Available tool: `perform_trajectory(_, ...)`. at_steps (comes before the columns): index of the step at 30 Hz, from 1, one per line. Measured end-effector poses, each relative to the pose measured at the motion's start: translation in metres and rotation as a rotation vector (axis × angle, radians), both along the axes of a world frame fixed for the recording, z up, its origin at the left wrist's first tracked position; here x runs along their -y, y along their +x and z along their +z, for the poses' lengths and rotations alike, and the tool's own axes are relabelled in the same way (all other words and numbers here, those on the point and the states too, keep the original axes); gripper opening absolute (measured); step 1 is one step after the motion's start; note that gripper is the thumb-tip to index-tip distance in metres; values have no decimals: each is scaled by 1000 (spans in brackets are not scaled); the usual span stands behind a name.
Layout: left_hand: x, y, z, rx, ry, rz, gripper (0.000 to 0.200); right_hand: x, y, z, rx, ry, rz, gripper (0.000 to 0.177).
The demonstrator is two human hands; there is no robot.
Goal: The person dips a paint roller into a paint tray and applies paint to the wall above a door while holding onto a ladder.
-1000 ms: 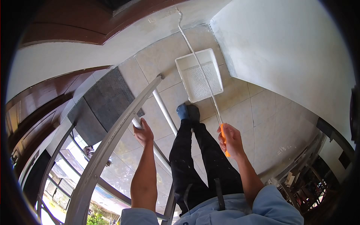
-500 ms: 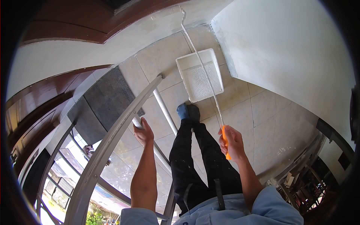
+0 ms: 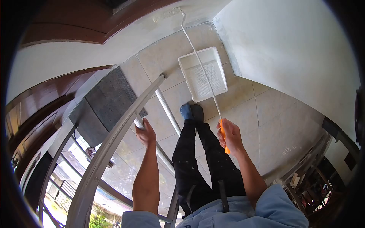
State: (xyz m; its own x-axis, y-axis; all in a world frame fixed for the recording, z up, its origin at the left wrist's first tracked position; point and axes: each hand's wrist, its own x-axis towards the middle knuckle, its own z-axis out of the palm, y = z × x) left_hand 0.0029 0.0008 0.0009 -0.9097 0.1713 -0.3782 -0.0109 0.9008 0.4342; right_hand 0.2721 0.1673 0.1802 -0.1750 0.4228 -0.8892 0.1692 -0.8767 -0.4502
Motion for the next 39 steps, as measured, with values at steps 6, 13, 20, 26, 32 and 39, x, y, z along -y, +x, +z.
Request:
perform_trajectory(6,3,-1,-5,-30,-10,-12,50,2,-1,-13,-24,1,-6,40)
perform_trajectory(13,-4,0,5,-15,-27,-15,52,-4,-18,-51,-26,-39,-26,40)
perform_trajectory(20,3,-2,-5,8,7,2,50,0,-15,-31,-29,-12,-23,39)
perform_trajectory(26,-6,1,8,6,39,5,47,10,-8,1,-35,9,1,39)
perform_trajectory(32,-6,2,12,-20,17,-1,47,11,-8,-19,-11,-21,-4,40)
perform_trajectory(39,2,-1,-4,-5,13,6,49,4,-24,-58,-45,-56,-37,40)
